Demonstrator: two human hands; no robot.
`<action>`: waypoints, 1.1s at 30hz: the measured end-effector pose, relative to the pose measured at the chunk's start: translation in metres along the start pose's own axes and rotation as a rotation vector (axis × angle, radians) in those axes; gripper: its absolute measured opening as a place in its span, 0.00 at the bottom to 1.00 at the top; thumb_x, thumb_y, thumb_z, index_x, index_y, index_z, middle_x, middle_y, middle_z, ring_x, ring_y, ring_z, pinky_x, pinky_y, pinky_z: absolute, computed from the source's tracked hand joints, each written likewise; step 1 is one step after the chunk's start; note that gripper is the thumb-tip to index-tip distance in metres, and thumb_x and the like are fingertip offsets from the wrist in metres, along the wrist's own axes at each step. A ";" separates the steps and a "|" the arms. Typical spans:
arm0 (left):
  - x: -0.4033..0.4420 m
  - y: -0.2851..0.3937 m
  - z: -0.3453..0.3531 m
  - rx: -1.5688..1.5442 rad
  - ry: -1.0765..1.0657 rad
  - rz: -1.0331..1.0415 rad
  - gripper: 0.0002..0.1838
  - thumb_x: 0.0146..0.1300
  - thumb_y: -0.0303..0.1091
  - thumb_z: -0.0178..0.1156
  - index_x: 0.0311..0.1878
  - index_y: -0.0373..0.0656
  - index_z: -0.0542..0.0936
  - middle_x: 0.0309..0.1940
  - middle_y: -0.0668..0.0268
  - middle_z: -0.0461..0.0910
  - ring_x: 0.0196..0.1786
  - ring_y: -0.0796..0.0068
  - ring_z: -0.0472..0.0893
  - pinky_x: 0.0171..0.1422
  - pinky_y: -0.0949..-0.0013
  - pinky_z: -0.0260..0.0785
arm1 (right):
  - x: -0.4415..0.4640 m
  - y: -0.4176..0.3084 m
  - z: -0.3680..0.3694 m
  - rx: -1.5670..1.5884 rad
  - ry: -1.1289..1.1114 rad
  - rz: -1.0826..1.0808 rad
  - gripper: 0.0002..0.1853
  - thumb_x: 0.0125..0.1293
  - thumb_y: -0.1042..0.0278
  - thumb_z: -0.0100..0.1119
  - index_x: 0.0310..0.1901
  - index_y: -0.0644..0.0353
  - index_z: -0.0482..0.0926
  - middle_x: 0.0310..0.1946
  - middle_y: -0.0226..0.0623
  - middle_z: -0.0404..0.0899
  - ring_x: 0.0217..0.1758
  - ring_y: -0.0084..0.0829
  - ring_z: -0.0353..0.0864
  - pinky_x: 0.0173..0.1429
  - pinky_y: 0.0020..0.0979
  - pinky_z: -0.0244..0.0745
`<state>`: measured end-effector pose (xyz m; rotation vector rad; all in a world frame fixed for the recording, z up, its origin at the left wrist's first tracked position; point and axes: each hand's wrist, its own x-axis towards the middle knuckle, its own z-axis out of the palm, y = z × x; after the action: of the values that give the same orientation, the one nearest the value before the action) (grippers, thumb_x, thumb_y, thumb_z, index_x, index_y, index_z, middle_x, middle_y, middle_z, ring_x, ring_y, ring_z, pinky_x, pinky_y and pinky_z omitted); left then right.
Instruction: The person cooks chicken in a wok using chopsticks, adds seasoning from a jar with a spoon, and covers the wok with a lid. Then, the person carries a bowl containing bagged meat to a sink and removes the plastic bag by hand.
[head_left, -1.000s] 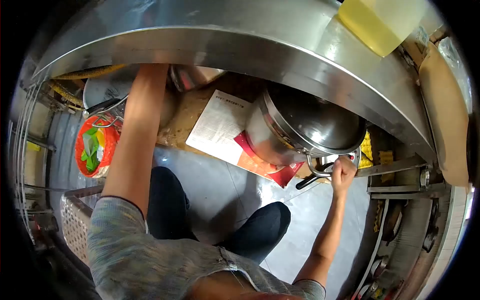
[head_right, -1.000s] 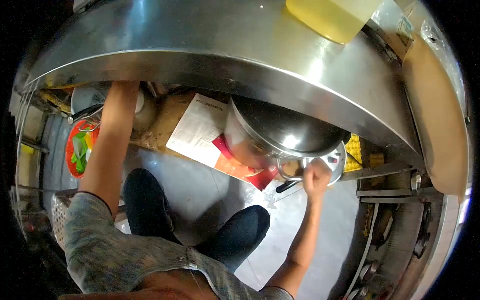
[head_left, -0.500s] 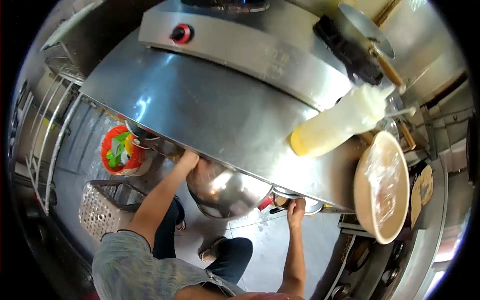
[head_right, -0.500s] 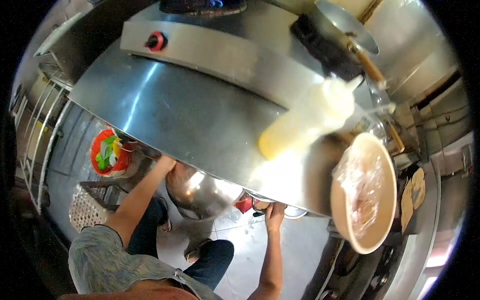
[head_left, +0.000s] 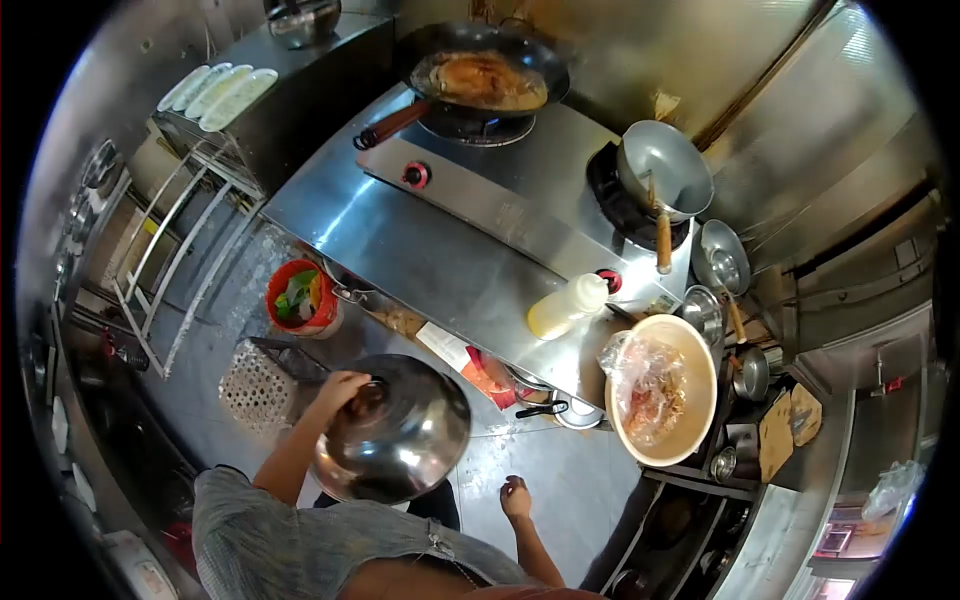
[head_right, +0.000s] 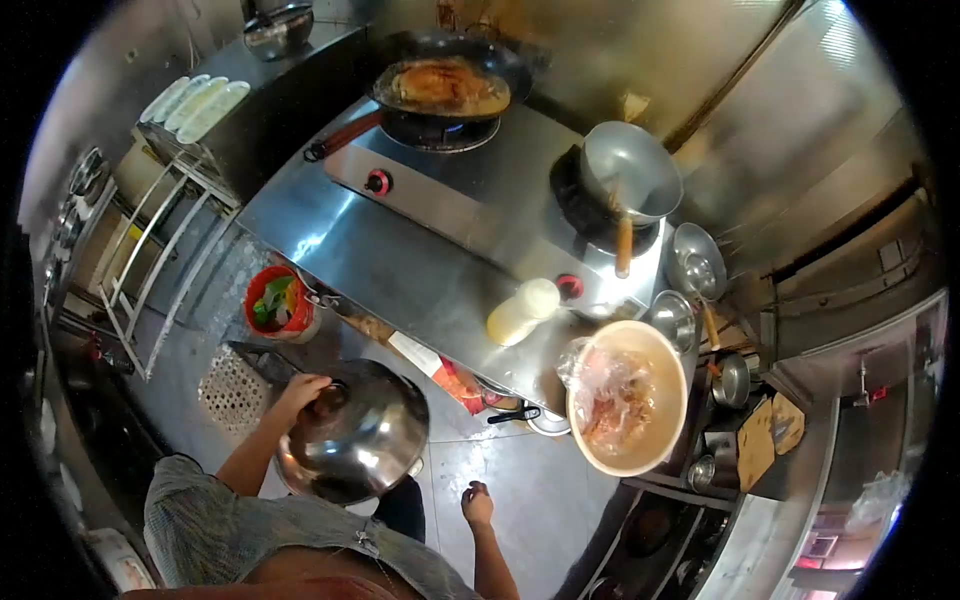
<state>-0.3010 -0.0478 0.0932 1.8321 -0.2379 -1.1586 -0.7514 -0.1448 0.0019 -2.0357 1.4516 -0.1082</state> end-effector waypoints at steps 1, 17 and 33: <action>-0.013 0.010 -0.014 0.019 0.051 0.006 0.15 0.53 0.43 0.60 0.30 0.37 0.81 0.20 0.67 0.76 0.27 0.79 0.72 0.31 0.76 0.63 | -0.004 0.000 -0.004 -0.009 -0.065 0.006 0.11 0.53 0.66 0.52 0.38 0.57 0.75 0.28 0.42 0.76 0.30 0.41 0.77 0.36 0.37 0.72; -0.094 0.463 -0.225 0.110 0.770 0.970 0.15 0.56 0.41 0.57 0.39 0.40 0.81 0.32 0.73 0.78 0.34 0.86 0.71 0.38 0.82 0.60 | 0.073 0.040 -0.001 0.232 -0.265 0.410 0.09 0.54 0.69 0.47 0.30 0.65 0.76 0.19 0.40 0.76 0.14 0.30 0.76 0.17 0.28 0.70; 0.310 0.692 0.036 0.643 0.199 1.247 0.21 0.57 0.53 0.53 0.45 0.49 0.79 0.40 0.64 0.79 0.43 0.70 0.77 0.50 0.69 0.68 | -0.008 -0.100 -0.001 0.924 0.031 0.971 0.14 0.56 0.63 0.48 0.38 0.66 0.72 0.25 0.44 0.77 0.18 0.35 0.77 0.20 0.31 0.74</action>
<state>0.0391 -0.6324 0.4379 1.7376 -1.5033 0.0085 -0.6722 -0.1184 0.0578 -0.5181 1.7849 -0.3205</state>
